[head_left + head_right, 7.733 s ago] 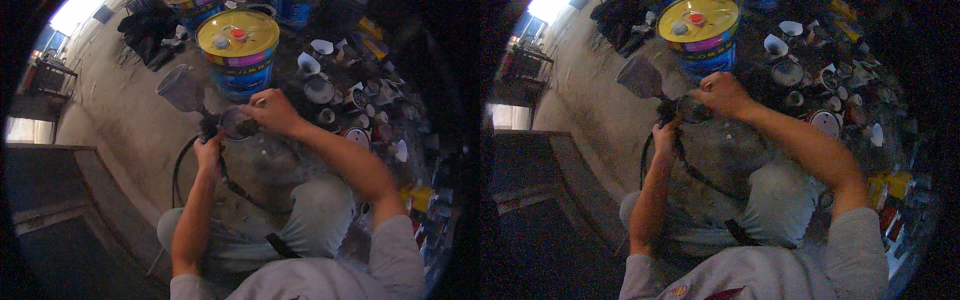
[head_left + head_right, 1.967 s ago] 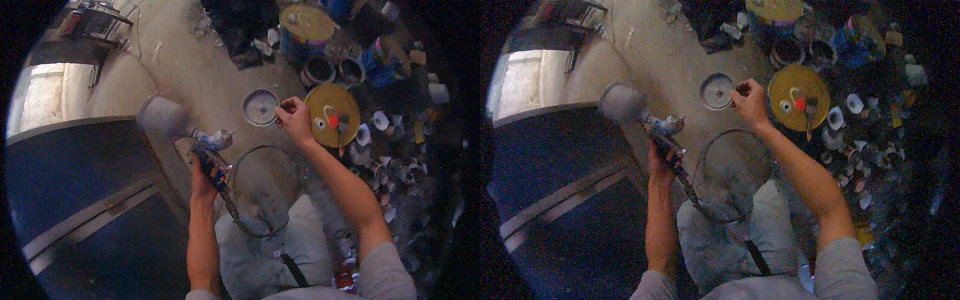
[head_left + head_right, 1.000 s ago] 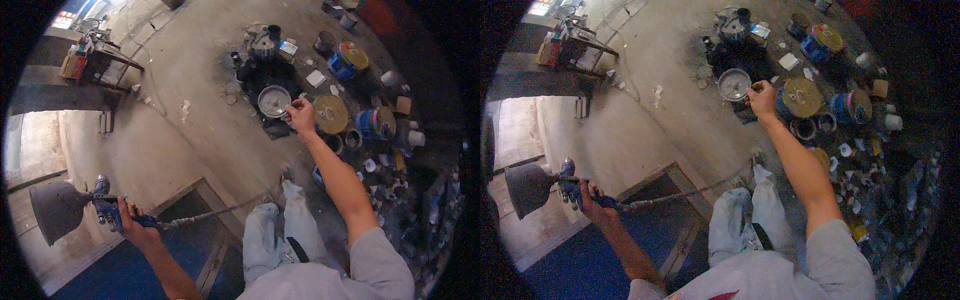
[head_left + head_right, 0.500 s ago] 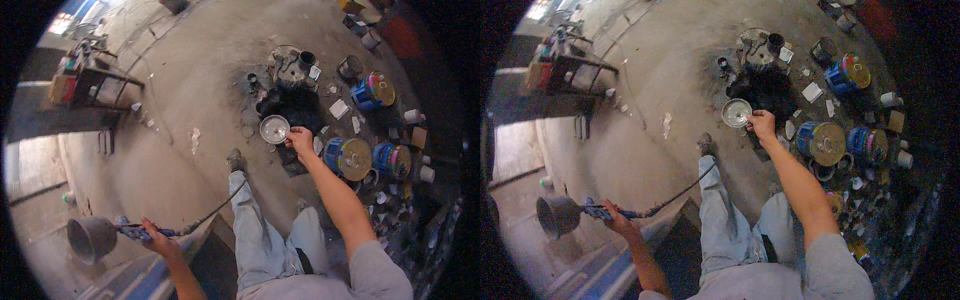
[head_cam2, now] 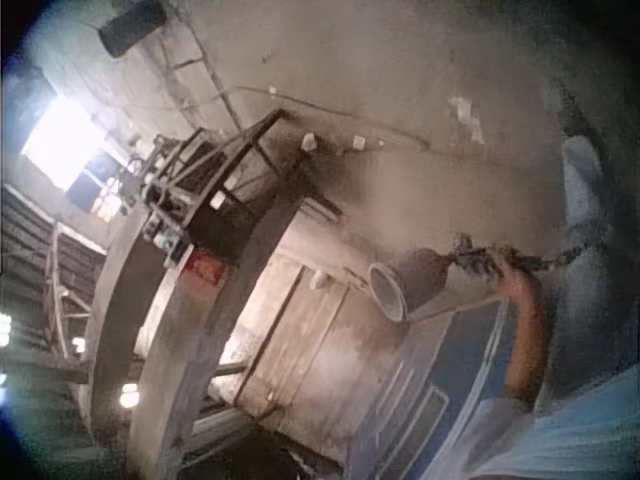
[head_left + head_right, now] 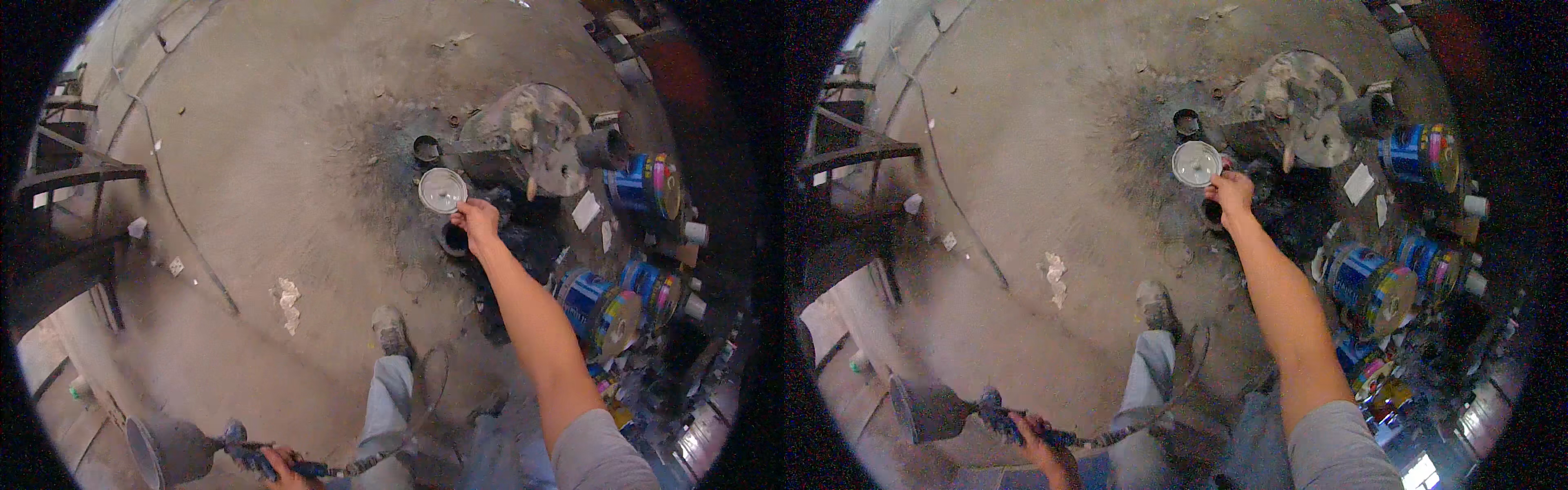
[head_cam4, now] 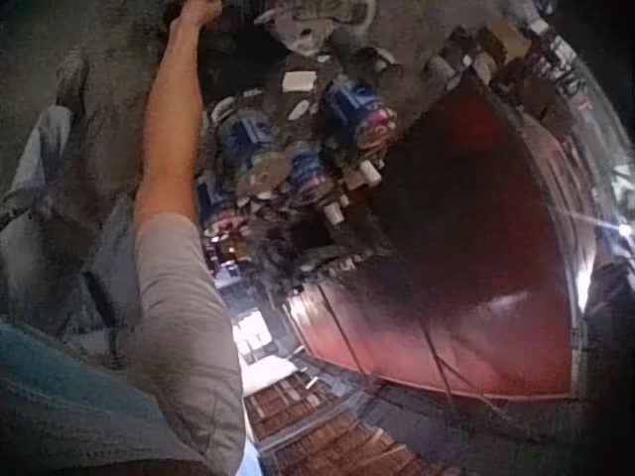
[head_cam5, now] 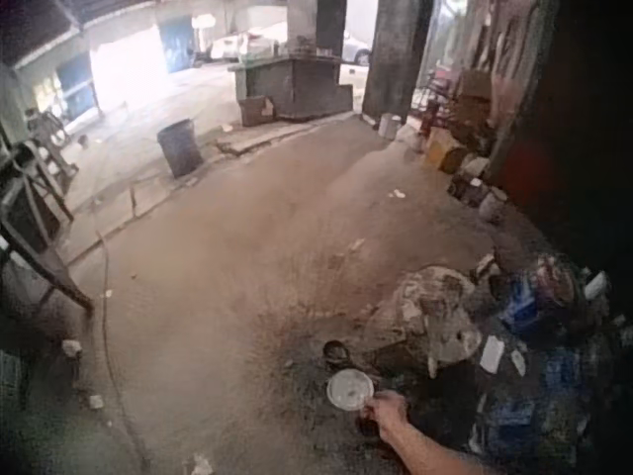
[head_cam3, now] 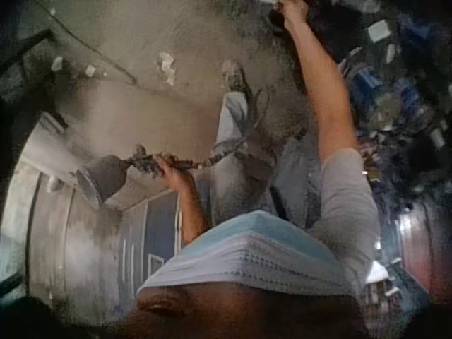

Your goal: The person walks through a workshop, picks up a paint sprayer, and sits on the floor. They pour paint from a large can into the sprayer's cup, stir the paint, and attach the cup to the sprayer.

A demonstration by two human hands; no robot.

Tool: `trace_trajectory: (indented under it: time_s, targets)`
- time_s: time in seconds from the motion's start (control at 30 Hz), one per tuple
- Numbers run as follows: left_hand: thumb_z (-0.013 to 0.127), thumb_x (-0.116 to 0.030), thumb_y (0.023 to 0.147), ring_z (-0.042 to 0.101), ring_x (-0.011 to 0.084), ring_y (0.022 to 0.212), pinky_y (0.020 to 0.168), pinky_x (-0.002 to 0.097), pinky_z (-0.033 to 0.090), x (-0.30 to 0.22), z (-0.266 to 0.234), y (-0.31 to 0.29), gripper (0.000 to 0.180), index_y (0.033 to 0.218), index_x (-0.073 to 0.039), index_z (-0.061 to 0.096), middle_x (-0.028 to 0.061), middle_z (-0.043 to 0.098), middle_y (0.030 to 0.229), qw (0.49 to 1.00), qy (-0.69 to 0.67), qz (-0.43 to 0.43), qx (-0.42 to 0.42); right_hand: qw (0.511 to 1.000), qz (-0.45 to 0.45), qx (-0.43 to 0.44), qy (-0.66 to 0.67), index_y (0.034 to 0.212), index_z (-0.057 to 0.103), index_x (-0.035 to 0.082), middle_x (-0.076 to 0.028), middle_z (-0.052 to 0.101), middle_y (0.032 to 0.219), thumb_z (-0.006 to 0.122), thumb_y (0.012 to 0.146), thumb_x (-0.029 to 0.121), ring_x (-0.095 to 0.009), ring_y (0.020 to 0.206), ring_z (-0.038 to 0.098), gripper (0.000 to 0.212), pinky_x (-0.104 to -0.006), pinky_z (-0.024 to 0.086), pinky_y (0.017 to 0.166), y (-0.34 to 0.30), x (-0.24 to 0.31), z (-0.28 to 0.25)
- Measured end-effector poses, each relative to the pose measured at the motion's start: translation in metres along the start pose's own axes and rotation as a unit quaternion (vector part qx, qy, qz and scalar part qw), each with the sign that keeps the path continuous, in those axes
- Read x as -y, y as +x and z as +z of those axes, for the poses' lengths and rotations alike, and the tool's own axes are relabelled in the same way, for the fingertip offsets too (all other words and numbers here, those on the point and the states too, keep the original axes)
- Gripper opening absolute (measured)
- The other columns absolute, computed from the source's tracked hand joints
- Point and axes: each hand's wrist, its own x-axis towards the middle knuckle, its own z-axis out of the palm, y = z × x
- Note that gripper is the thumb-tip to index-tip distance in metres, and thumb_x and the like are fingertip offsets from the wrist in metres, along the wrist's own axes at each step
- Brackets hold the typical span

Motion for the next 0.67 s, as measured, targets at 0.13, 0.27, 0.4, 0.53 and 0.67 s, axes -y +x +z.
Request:
trace_trajectory:
  time_s: [0.13,0.27,0.4,0.53,0.67]
  targets:
    - [0.057,-0.044,0.098,0.054,0.0161,0.055,0.048,0.0322,0.044,-0.013,0.017,0.007,0.041,0.086,-0.005,0.058,0.0026,0.057,0.071,0.996,0.071,-0.044,0.041,0.991,0.026,-0.101,-0.087,0.087,0.063,-0.008,-0.014,0.065,0.068,0.065,0.084,0.004,-0.021,0.049,0.061,0.013,-0.0321,0.046,0.043,0.071,0.01,0.045]
    - [0.061,-0.035,0.098,0.048,0.013,0.063,0.053,0.0315,0.04,-0.034,0.039,0.015,0.033,0.077,-0.012,0.05,0.0015,0.05,0.069,0.995,0.086,-0.051,-0.031,0.948,0.018,-0.212,-0.235,0.087,0.068,-0.007,-0.017,0.068,0.071,0.069,0.079,0.012,-0.026,0.054,0.065,0.02,-0.0387,0.051,0.049,0.105,0.034,0.082]
    - [0.061,-0.036,0.098,0.045,0.0136,0.063,0.058,0.0319,0.039,-0.048,0.049,0.022,0.034,0.076,-0.013,0.048,0.0008,0.049,0.07,0.995,0.079,-0.049,-0.026,0.806,-0.063,-0.258,-0.53,0.094,0.072,-0.001,-0.018,0.073,0.096,0.071,0.074,0.026,-0.034,0.089,0.071,0.033,-0.0406,0.055,0.08,0.108,0.053,0.106]
    - [0.062,-0.034,0.097,0.048,0.0147,0.066,0.061,0.0316,0.04,-0.041,0.028,0.027,0.031,0.078,-0.012,0.051,0.0015,0.052,0.072,0.988,0.066,-0.12,-0.065,0.793,-0.048,-0.244,-0.556,0.099,0.072,0.002,-0.019,0.07,0.11,0.069,0.076,0.024,-0.035,0.1,0.068,0.032,-0.0427,0.054,0.084,0.094,0.068,0.123]
    - [0.053,-0.047,0.097,0.049,0.0164,0.086,0.08,0.036,0.039,0.044,-0.064,0.06,0.053,0.131,-0.015,0.029,0.0072,0.053,0.109,0.99,0.025,-0.033,0.134,0.773,-0.021,-0.235,-0.589,0.103,0.071,0.002,-0.019,0.069,0.113,0.068,0.076,0.024,-0.035,0.104,0.067,0.035,-0.0429,0.054,0.086,0.075,0.085,0.127]
